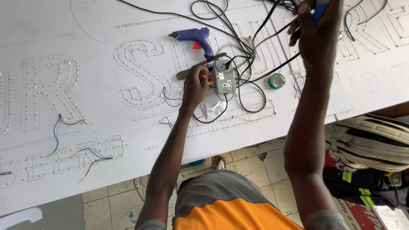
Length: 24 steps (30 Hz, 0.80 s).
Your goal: Soldering electrical connections on LED strips for a sign assembly and organizing components.
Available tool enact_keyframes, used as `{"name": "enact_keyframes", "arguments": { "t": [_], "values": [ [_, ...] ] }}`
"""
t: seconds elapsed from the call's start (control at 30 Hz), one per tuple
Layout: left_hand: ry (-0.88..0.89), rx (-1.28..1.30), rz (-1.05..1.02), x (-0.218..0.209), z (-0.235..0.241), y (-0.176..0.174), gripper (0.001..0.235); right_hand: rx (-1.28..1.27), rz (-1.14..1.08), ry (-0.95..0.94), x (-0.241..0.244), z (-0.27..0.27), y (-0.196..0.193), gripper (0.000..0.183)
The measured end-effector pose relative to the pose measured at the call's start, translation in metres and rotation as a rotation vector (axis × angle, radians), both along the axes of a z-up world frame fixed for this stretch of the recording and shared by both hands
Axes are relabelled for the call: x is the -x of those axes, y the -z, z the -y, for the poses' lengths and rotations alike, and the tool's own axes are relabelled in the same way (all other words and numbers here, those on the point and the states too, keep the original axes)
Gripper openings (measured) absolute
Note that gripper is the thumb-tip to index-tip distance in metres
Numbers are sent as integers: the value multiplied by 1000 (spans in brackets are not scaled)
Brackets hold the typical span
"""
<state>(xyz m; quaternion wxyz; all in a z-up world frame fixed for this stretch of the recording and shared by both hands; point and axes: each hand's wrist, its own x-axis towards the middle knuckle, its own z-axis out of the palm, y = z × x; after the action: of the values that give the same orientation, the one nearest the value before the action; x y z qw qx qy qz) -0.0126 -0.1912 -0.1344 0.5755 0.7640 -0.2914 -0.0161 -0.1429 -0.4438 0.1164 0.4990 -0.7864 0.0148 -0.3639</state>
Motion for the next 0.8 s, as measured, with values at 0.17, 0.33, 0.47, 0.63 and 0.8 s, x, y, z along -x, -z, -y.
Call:
{"name": "enact_keyframes", "arguments": {
  "t": [0.17,0.33,0.47,0.63,0.8],
  "values": [
    [44,157,205,16,0,-44,37,-137,46,89,-41,23,3,10],
    [-97,362,242,39,-14,-84,21,-730,206,-75,-100,-11,52,41],
    [-399,614,182,26,-42,-89,11,-591,65,-305,-89,-102,56,33],
    [-482,663,58,28,-107,-133,59,-419,67,-479,-102,-169,66,20],
    [-70,419,-93,39,-123,-137,62,20,48,-344,-105,-254,121,39]
  ]
}}
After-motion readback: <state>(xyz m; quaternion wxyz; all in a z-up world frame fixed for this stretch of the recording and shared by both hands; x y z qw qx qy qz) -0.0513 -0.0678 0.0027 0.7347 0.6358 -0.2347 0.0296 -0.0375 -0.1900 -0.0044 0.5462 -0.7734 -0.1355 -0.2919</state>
